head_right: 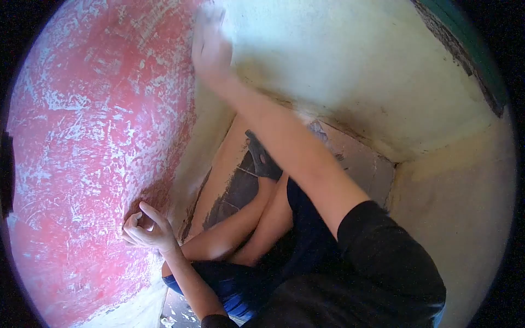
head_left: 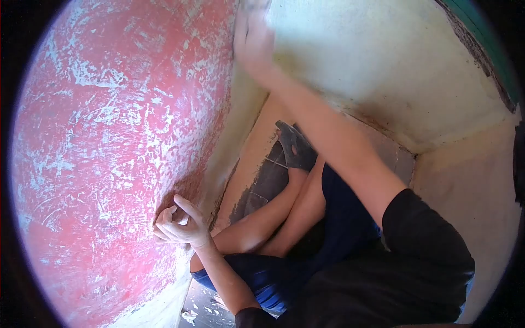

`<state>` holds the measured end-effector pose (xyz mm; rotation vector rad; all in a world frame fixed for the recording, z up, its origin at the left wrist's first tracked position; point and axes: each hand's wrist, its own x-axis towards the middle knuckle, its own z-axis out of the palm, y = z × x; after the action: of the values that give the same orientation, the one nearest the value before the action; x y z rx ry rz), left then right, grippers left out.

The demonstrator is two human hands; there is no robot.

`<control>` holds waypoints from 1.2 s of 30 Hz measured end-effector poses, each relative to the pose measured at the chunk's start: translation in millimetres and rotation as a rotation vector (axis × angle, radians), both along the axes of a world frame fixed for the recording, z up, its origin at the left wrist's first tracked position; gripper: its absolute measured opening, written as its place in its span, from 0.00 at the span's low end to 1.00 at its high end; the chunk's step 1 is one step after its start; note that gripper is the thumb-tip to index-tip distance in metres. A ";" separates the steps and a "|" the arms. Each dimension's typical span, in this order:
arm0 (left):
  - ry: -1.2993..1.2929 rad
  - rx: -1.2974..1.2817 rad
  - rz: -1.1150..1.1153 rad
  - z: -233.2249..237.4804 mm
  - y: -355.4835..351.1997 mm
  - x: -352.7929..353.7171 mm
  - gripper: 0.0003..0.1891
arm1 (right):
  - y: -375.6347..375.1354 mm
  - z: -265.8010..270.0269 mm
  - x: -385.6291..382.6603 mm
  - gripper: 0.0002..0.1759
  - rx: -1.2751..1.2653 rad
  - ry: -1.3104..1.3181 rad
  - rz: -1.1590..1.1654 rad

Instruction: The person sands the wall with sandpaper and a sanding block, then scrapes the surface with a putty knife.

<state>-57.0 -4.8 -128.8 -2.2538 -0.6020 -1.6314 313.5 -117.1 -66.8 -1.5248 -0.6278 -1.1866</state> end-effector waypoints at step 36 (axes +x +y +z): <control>0.185 0.114 0.023 -17.0 -5.1 6.3 0.13 | 0.7 -26.7 -62.3 0.12 0.102 0.329 0.243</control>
<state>-50.7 -9.9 -145.8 -2.2723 -0.4733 -1.3892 251.2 -116.3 -93.5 -1.4686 -0.5053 -0.7517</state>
